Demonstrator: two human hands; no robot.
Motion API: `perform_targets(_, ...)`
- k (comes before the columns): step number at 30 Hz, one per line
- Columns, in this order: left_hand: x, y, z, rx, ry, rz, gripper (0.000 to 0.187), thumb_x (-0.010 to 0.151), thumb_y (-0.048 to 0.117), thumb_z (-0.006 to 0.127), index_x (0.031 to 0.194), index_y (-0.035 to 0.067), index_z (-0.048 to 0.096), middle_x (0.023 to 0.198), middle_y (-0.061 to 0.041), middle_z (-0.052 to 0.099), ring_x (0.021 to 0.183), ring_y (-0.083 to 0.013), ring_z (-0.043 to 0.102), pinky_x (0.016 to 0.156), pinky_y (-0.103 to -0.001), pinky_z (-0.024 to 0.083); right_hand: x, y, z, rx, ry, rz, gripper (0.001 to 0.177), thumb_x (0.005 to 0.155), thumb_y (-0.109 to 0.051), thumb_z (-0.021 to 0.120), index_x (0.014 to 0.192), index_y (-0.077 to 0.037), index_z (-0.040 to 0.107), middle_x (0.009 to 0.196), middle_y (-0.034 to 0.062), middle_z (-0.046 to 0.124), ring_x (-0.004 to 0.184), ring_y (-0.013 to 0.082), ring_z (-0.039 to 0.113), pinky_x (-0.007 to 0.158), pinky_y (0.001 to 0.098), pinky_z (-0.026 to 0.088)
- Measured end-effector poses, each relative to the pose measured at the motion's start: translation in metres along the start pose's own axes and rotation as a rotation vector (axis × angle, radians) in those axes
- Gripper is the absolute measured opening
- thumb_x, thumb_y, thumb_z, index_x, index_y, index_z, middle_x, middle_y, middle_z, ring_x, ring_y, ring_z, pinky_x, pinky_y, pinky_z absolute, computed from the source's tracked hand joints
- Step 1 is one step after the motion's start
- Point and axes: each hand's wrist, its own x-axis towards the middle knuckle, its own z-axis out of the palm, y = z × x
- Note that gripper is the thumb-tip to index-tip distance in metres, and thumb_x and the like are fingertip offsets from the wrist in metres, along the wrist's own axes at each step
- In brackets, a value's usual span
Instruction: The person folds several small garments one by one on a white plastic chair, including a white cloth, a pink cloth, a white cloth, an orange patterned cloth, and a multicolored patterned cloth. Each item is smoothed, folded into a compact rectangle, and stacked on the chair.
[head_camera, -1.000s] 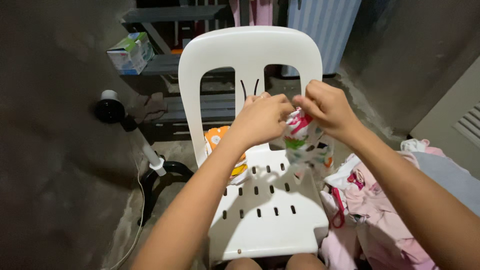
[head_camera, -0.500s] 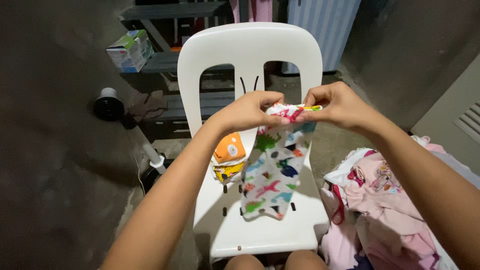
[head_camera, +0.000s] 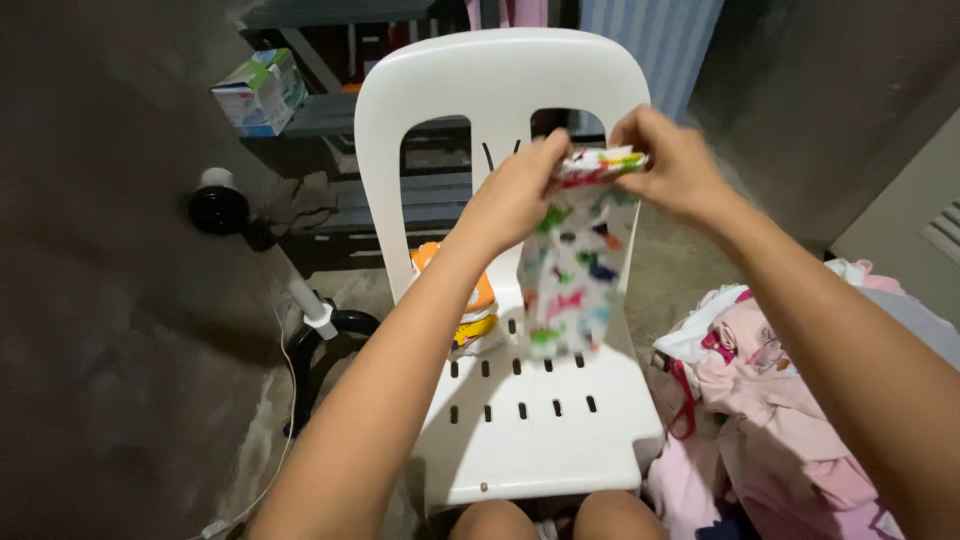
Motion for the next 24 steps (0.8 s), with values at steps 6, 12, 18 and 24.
perform_targets(6, -0.057, 0.021, 0.019, 0.138, -0.038, 0.033, 0.056, 0.075, -0.009, 0.055, 0.128, 0.008, 0.049, 0.122, -0.018, 0.057, 0.099, -0.0413, 0.065, 0.076, -0.050, 0.053, -0.055, 0.013, -0.004, -0.017, -0.076, -0.198, 0.042, 0.072, -0.003, 0.081, 0.111, -0.006, 0.066, 0.106, 0.0098, 0.067, 0.098, 0.0184, 0.068, 0.086, 0.0330, 0.057)
perform_targets(12, -0.194, 0.039, 0.083, -0.019, -0.470, -0.134, 0.031, 0.090, 0.004, 0.058, 0.121, 0.010, 0.058, 0.101, -0.017, 0.067, 0.095, -0.0392, 0.067, 0.077, -0.051, 0.053, -0.211, 0.022, 0.089, 0.093, -0.466, 0.014, 0.054, 0.053, 0.005, 0.073, 0.106, -0.002, 0.068, 0.096, 0.0145, 0.066, 0.087, 0.0308, 0.064, 0.072, 0.0411, 0.052)
perform_targets(18, -0.254, 0.042, 0.108, -0.226, -0.540, -0.327, 0.027, 0.089, 0.011, 0.066, 0.116, 0.009, 0.064, 0.103, -0.021, 0.071, 0.097, -0.0417, 0.067, 0.081, -0.052, 0.053, -0.283, 0.039, 0.143, 0.224, -0.602, 0.161, 0.032, 0.063, -0.008, 0.087, 0.087, -0.002, 0.067, 0.086, 0.0105, 0.068, 0.083, 0.0247, 0.067, 0.074, 0.0347, 0.053)
perform_targets(24, -0.240, -0.015, 0.156, -1.324, -0.115, -0.879, 0.048, 0.089, 0.005, 0.070, 0.131, 0.008, 0.048, 0.107, -0.014, 0.066, 0.091, -0.0230, 0.068, 0.073, -0.037, 0.059, -0.250, 0.066, 0.161, 0.768, -0.405, 0.940, 0.021, 0.086, -0.010, 0.071, 0.107, -0.010, 0.072, 0.090, 0.0011, 0.069, 0.077, 0.0128, 0.057, 0.062, 0.0271, 0.043)
